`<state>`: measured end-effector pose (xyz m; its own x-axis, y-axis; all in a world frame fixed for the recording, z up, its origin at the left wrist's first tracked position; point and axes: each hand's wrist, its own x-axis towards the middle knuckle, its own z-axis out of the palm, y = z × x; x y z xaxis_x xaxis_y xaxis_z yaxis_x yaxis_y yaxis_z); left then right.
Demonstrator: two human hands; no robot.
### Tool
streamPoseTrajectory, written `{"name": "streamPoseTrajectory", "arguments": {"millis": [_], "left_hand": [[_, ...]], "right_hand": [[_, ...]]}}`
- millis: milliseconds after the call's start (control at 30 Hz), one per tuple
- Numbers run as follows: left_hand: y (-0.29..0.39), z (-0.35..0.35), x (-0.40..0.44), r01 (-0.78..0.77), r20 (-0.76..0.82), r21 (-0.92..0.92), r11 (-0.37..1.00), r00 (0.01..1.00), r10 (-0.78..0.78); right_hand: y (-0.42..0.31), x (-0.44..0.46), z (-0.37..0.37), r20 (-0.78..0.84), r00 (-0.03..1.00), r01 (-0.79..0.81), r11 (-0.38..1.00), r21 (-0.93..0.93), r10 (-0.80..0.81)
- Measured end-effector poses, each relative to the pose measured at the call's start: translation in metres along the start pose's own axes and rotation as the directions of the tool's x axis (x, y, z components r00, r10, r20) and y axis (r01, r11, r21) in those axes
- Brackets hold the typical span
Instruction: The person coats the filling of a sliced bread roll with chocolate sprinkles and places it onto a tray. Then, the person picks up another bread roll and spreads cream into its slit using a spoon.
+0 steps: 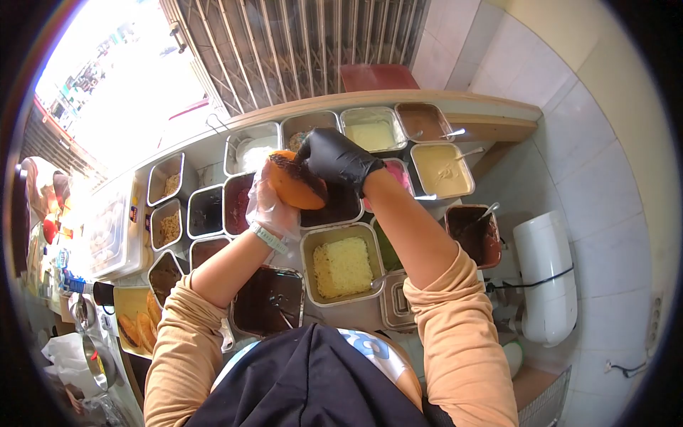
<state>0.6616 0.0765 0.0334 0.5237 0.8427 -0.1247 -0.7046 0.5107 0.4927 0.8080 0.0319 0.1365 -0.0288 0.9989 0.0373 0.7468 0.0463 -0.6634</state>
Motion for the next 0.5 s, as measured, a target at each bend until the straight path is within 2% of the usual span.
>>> {"name": "streamPoseTrajectory", "arguments": {"millis": [133,333,500], "left_hand": [[-0.001,-0.007,0.006,0.012,0.016,0.025,1.000,1.000,-0.012],[0.000,0.006,-0.003,0.028,0.009,0.032,0.999,1.000,-0.028],[-0.001,0.002,0.001,0.057,0.038,0.040,0.998,0.998,-0.058]], "right_hand": [[-0.004,0.009,0.003,-0.096,0.993,0.069,0.997,0.018,-0.067],[-0.008,0.019,0.006,-0.033,0.998,0.058,0.996,0.062,-0.056],[-0.002,0.023,0.011,-0.136,0.985,0.119,0.989,0.089,-0.107]]}}
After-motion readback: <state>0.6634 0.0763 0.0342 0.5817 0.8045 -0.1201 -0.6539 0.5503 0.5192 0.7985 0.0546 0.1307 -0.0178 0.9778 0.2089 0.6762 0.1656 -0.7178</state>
